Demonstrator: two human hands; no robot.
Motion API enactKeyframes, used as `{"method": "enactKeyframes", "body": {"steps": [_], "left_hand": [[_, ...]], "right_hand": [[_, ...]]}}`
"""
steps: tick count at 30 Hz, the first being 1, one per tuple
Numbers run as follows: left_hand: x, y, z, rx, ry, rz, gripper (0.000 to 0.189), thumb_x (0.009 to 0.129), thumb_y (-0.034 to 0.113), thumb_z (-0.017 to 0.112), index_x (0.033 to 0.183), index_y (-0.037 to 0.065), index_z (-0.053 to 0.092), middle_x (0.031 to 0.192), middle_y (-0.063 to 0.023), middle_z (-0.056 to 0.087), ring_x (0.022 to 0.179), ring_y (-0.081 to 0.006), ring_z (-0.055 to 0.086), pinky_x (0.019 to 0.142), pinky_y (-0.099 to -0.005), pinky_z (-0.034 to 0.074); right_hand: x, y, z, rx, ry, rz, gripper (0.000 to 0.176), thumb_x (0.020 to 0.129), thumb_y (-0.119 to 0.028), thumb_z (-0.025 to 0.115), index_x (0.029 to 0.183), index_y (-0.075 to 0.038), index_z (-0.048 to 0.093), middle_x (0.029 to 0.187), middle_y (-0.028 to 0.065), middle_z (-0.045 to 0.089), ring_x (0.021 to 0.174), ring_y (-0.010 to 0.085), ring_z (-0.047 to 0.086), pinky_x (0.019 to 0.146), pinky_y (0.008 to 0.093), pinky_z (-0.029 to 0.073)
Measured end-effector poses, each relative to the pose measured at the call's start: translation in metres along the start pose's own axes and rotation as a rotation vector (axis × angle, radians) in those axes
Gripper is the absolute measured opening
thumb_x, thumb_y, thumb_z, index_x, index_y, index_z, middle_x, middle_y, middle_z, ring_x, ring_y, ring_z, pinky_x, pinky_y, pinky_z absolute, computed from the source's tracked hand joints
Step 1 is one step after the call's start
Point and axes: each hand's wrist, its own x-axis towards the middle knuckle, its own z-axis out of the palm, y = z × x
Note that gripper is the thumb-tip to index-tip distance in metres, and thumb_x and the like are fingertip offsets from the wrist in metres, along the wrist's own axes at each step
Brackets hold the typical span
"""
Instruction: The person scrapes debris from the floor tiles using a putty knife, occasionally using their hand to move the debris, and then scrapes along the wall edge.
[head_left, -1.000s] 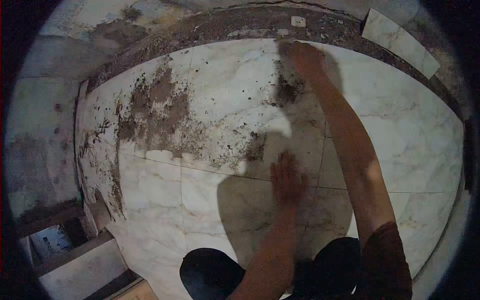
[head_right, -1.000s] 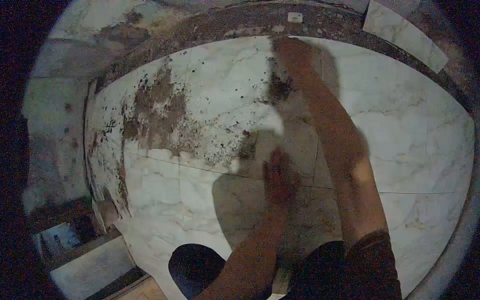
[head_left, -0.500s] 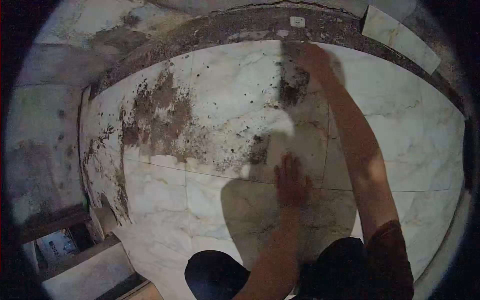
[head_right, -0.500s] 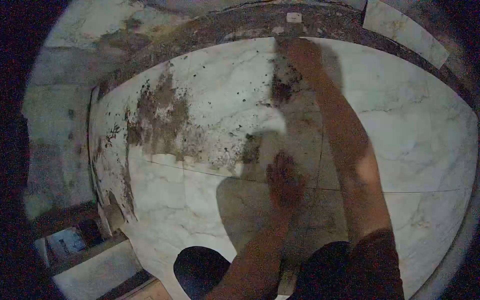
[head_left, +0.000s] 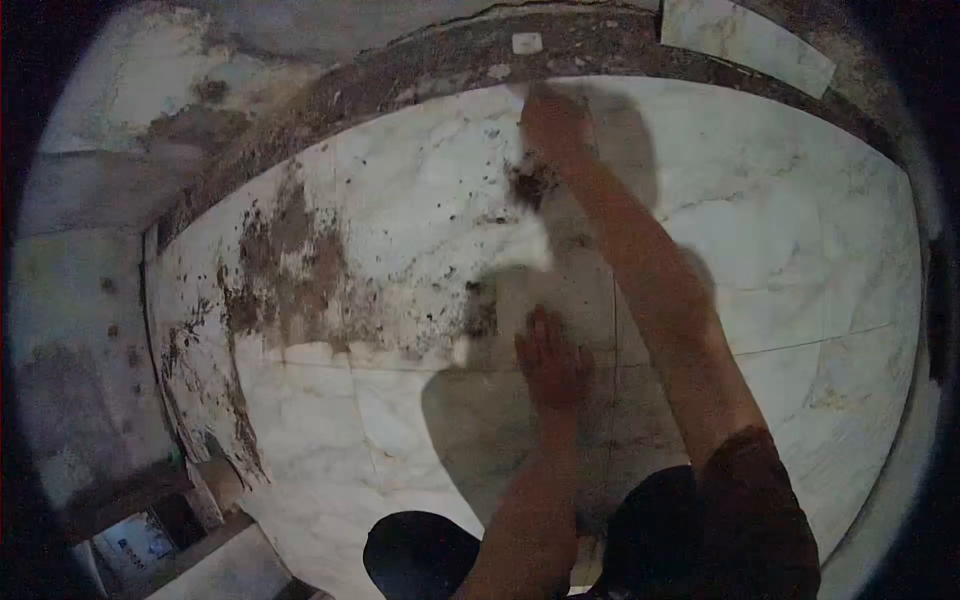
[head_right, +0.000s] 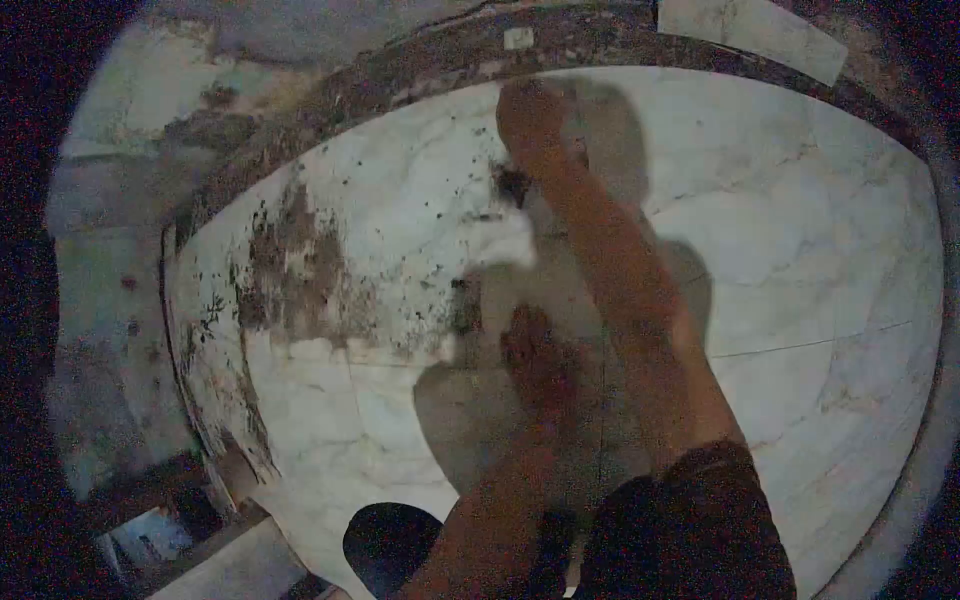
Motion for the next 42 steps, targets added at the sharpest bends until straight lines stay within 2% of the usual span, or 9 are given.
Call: {"method": "enactKeyframes", "body": {"steps": [7, 9, 13, 19, 22, 30, 34, 37, 42], "left_hand": [[0.006, 0.004, -0.009, 0.005, -0.065, -0.031, 0.066, 0.095, 0.041, 0.046, 0.149, 0.005, 0.034, 0.158, -0.0169, 0.028, 0.148, -0.0316, 0.023, 0.121, -0.053, 0.015], [0.004, 0.0, -0.003, 0.022, -0.077, -0.029, 0.066, 0.095, 0.04, 0.046, 0.149, 0.005, 0.035, 0.158, -0.017, 0.027, 0.149, -0.0314, 0.023, 0.121, -0.0528, 0.015], [0.006, 0.003, -0.004, 0.121, -0.127, -0.063, 0.064, 0.095, 0.037, 0.047, 0.149, 0.006, 0.035, 0.159, -0.0165, 0.026, 0.149, -0.0312, 0.021, 0.121, -0.0519, 0.014], [0.007, 0.0, -0.01, 0.008, -0.193, -0.087, 0.066, 0.096, 0.038, 0.047, 0.151, 0.006, 0.031, 0.162, -0.0124, 0.019, 0.151, -0.0294, 0.015, 0.122, -0.0506, 0.01], [0.01, 0.006, -0.014, 0.07, -0.235, -0.099, 0.068, 0.094, 0.038, 0.05, 0.151, 0.006, 0.03, 0.162, -0.0129, 0.017, 0.151, -0.029, 0.013, 0.122, -0.0508, 0.009], [0.007, 0.004, -0.006, 0.057, -0.146, -0.067, 0.068, 0.091, 0.035, 0.056, 0.148, 0.006, 0.032, 0.16, -0.0145, 0.021, 0.15, -0.0302, 0.016, 0.122, -0.051, 0.011], [0.001, -0.002, 0.002, 0.036, -0.109, -0.044, 0.064, 0.09, 0.031, 0.057, 0.144, 0.004, 0.037, 0.158, -0.0176, 0.026, 0.149, -0.033, 0.022, 0.12, -0.0534, 0.015], [0.007, 0.0, 0.004, 0.066, -0.066, -0.054, 0.063, 0.089, 0.03, 0.057, 0.143, 0.004, 0.039, 0.158, -0.0171, 0.026, 0.148, -0.033, 0.023, 0.12, -0.0533, 0.017], [0.005, 0.003, 0.002, 0.041, -0.042, -0.033, 0.063, 0.09, 0.029, 0.055, 0.146, 0.006, 0.036, 0.159, -0.0152, 0.026, 0.148, -0.0322, 0.023, 0.121, -0.0508, 0.015]], "right_hand": [[0.007, 0.011, 0.015, 0.231, 0.111, -0.172, 0.022, 0.088, -0.02, 0.058, 0.084, 0.0, 0.067, 0.081, 0.0214, 0.068, 0.08, 0.0363, 0.07, 0.074, 0.0574, 0.054], [-0.001, 0.013, 0.004, -0.053, 0.099, -0.197, 0.025, 0.091, -0.022, 0.054, 0.096, -0.002, 0.068, 0.083, 0.0198, 0.069, 0.077, 0.0393, 0.069, 0.075, 0.0549, 0.054], [-0.002, 0.032, 0.046, 0.168, 0.19, -0.382, 0.029, 0.095, -0.025, 0.051, 0.113, -0.01, 0.067, 0.081, 0.0169, 0.069, 0.073, 0.0395, 0.068, 0.071, 0.0502, 0.056], [-0.197, 0.076, -0.099, 0.094, -0.155, 0.127, 0.037, 0.102, -0.04, 0.048, 0.135, -0.028, 0.058, 0.067, 0.0135, 0.065, 0.062, 0.0334, 0.067, 0.054, 0.0452, 0.052], [-0.259, 0.109, -0.06, -0.158, -0.196, 0.036, 0.036, 0.103, -0.038, 0.047, 0.134, -0.025, 0.059, 0.069, 0.0142, 0.066, 0.06, 0.0349, 0.066, 0.052, 0.0445, 0.051], [0.029, 0.117, 0.026, -0.1, -0.095, 0.036, 0.034, 0.094, -0.028, 0.054, 0.118, -0.007, 0.065, 0.095, 0.0161, 0.071, 0.085, 0.0343, 0.07, 0.071, 0.0512, 0.054], [-0.127, 0.081, -0.081, -0.149, -0.126, -0.035, 0.035, 0.093, -0.031, 0.058, 0.117, -0.008, 0.066, 0.096, 0.0149, 0.071, 0.09, 0.032, 0.07, 0.07, 0.0488, 0.055], [-0.192, 0.087, -0.056, -0.112, -0.111, 0.018, 0.037, 0.094, -0.033, 0.055, 0.114, -0.004, 0.065, 0.093, 0.0164, 0.071, 0.091, 0.0314, 0.071, 0.07, 0.0494, 0.055], [-0.034, 0.104, 0.003, -0.178, 0.046, -0.14, 0.03, 0.093, -0.021, 0.056, 0.118, -0.008, 0.065, 0.092, 0.0144, 0.069, 0.089, 0.03, 0.071, 0.068, 0.0465, 0.057]]}}
